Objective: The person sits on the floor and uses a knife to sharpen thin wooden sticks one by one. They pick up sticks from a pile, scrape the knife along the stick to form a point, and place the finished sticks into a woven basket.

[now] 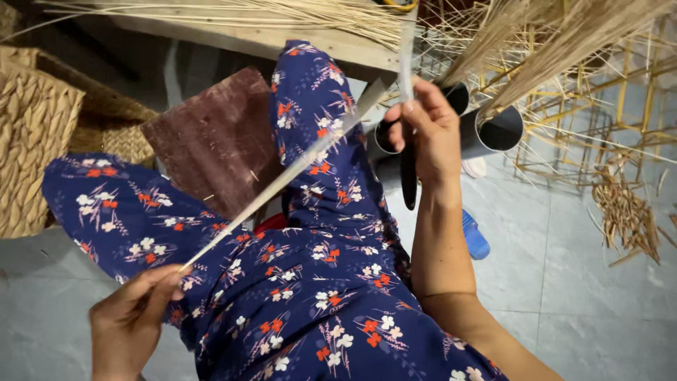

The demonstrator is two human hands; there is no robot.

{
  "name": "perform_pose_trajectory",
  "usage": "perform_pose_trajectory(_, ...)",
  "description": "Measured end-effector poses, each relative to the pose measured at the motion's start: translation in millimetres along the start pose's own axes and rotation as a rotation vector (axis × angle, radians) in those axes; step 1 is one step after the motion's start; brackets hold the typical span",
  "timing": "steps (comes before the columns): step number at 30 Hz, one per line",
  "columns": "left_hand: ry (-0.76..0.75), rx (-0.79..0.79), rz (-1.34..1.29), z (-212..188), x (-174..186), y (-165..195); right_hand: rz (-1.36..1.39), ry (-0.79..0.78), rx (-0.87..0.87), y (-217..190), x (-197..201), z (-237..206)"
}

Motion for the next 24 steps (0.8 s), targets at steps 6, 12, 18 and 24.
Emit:
perform_pose_trajectory(6, 0.059, 0.041, -0.098, 1, 4, -8, 0.02, -0.01, 0.013, -8, -4, -7)
perform_pose_trajectory(12, 0.048, 0.086, -0.189, 29, -35, 9, -0.27, -0.676, -0.363, 52, -134, -67)
perform_pose_trajectory(18, -0.042, -0.011, -0.124, 42, -58, 39, -0.279, -0.853, -0.475, 74, -200, -100)
perform_pose_trajectory(24, -0.048, -0.047, -0.135, 43, -60, 46, -0.241, -0.708, -0.375, 75, -183, -80)
Point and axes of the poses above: each hand's wrist, its own z-axis towards the middle knuckle, its own x-axis out of the back of the hand, y = z × x, the point moved 7 cm from there along z, towards the middle knuckle, and after that the axes turned 6 degrees about -x, right-handed, at the moved point
